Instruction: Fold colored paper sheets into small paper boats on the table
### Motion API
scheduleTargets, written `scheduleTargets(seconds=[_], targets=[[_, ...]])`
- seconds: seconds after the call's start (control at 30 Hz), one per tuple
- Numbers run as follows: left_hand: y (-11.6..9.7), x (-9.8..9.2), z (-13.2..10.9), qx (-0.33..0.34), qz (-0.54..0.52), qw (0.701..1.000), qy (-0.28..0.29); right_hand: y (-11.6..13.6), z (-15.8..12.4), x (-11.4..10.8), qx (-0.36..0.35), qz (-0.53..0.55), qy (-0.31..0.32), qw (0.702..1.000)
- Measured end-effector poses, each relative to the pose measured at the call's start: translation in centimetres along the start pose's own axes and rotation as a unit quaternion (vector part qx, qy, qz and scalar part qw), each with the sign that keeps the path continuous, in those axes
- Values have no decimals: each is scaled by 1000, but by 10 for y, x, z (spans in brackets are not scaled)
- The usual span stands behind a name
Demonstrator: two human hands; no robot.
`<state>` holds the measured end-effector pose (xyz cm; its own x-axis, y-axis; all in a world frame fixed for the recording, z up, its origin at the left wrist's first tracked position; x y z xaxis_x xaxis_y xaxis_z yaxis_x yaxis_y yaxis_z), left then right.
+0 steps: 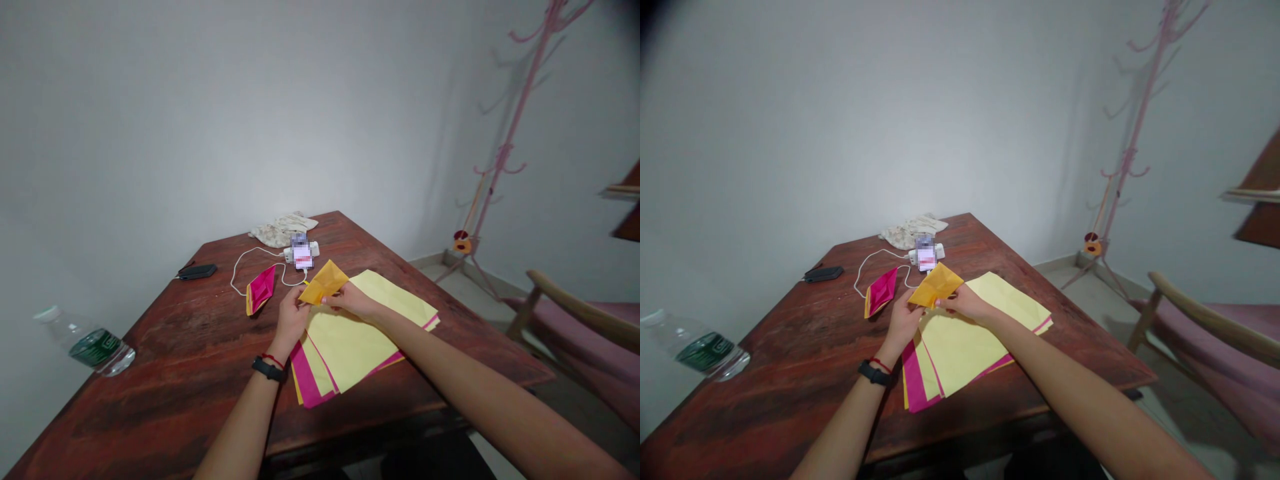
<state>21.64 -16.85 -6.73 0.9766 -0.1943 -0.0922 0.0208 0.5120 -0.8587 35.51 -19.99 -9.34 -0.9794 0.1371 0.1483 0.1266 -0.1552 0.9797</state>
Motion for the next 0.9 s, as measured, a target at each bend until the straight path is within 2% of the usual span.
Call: scheduleTargets(seconds=[0.37,0.6,0.73,0.9], targets=[[7,-7,2,-43,-12,998,-46,6,-3,2,-10,-1,12,1000],[7,-10,2,-87,-23,994,-59,10,-3,-2,-13,22,-23,999],[15,-7,0,-139,-57,987,-53,13,-4,1,-15,68,-22,997],[22,-1,-1,-167,-88,981,-36,14,-3,0,-23,89,-4,996]])
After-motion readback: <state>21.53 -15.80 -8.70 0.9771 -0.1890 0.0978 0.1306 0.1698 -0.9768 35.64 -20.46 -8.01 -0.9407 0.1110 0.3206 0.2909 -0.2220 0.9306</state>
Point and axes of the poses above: each hand's wrist, its own z-axis towards the middle knuckle, its own x-axis out of the palm, y = z × x, the point moved 9 cm from there along z, towards the middle knuckle, and after that the axes turned 11 degrees about -y, right-handed, at the moved point
